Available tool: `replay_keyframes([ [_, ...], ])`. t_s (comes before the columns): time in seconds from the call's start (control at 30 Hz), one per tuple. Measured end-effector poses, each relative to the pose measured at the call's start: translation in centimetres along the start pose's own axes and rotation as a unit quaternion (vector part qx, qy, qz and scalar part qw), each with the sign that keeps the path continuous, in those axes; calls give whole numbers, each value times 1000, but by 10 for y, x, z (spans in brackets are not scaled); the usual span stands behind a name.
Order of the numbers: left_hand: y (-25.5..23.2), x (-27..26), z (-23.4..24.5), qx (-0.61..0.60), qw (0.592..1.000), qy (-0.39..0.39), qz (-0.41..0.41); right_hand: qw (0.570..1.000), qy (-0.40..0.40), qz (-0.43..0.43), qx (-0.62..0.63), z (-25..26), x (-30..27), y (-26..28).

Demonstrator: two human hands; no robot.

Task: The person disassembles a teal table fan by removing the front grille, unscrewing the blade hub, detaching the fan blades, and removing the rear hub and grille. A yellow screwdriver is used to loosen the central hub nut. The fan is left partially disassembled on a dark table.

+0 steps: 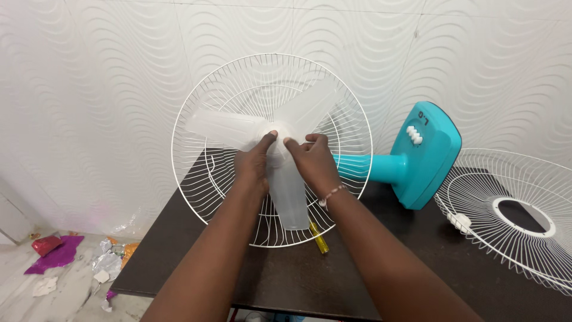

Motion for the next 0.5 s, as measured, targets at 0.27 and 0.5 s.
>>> replay_keyframes([
  [0.27,5,-3,-7,-32,997,58,26,961,15,-154,229,-19,11,-15],
  [0.5,3,-6,-7,-20,998,64,22,927,139,-197,287,-48,6,-26],
])
Point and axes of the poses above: each hand's wrist, its own x-axis towards the middle knuckle, its own z-axis out of the back of the hand, y = z × x, the point moved 10 cm from there along x, towards the middle knuckle, and after that the axes turned 6 degrees about -z, right-handed, at the moved point
